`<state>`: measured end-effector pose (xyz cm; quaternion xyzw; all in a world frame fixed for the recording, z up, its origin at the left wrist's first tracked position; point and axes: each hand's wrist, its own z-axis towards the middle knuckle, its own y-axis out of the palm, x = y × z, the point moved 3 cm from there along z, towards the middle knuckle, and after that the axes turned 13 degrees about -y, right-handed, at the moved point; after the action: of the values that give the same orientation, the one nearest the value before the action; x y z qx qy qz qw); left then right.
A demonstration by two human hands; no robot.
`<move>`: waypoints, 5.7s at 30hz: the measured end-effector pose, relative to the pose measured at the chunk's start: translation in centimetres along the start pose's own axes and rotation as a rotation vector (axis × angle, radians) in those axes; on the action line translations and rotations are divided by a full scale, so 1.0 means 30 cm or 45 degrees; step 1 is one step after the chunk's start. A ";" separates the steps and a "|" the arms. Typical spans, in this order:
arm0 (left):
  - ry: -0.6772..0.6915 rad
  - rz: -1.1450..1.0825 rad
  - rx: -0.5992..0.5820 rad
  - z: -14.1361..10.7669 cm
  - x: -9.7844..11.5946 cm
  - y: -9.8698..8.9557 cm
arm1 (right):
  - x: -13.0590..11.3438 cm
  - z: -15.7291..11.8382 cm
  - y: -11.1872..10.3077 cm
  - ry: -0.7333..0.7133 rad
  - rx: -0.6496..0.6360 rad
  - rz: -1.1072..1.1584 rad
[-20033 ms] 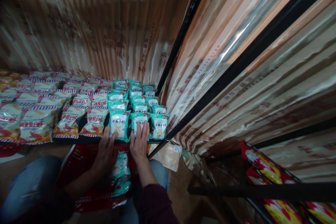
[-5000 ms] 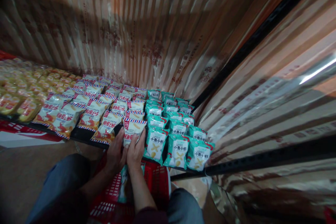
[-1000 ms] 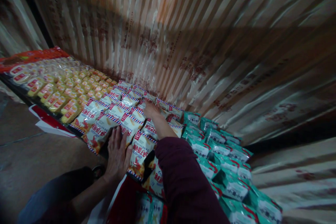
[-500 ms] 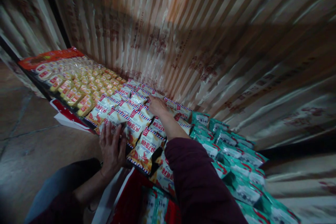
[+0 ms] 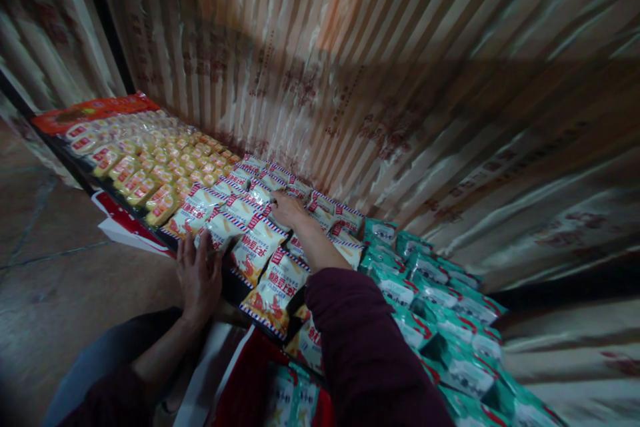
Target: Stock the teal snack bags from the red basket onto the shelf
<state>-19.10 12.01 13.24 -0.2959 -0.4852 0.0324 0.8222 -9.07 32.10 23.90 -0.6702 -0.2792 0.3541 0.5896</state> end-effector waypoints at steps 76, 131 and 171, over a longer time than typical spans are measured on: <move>0.158 -0.065 0.124 -0.002 0.013 0.063 | -0.079 -0.019 -0.003 -0.187 0.072 0.036; 0.681 -0.019 -0.333 -0.401 0.182 0.014 | -0.307 -0.940 0.380 0.553 1.392 0.009; 0.676 -0.073 -0.308 -0.409 0.196 0.079 | -0.243 -0.891 0.469 0.541 1.289 0.008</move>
<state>-5.42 10.38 12.24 -0.3761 -0.2615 -0.1275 0.8797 7.48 8.39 12.52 -0.3603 0.0533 0.3028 0.8807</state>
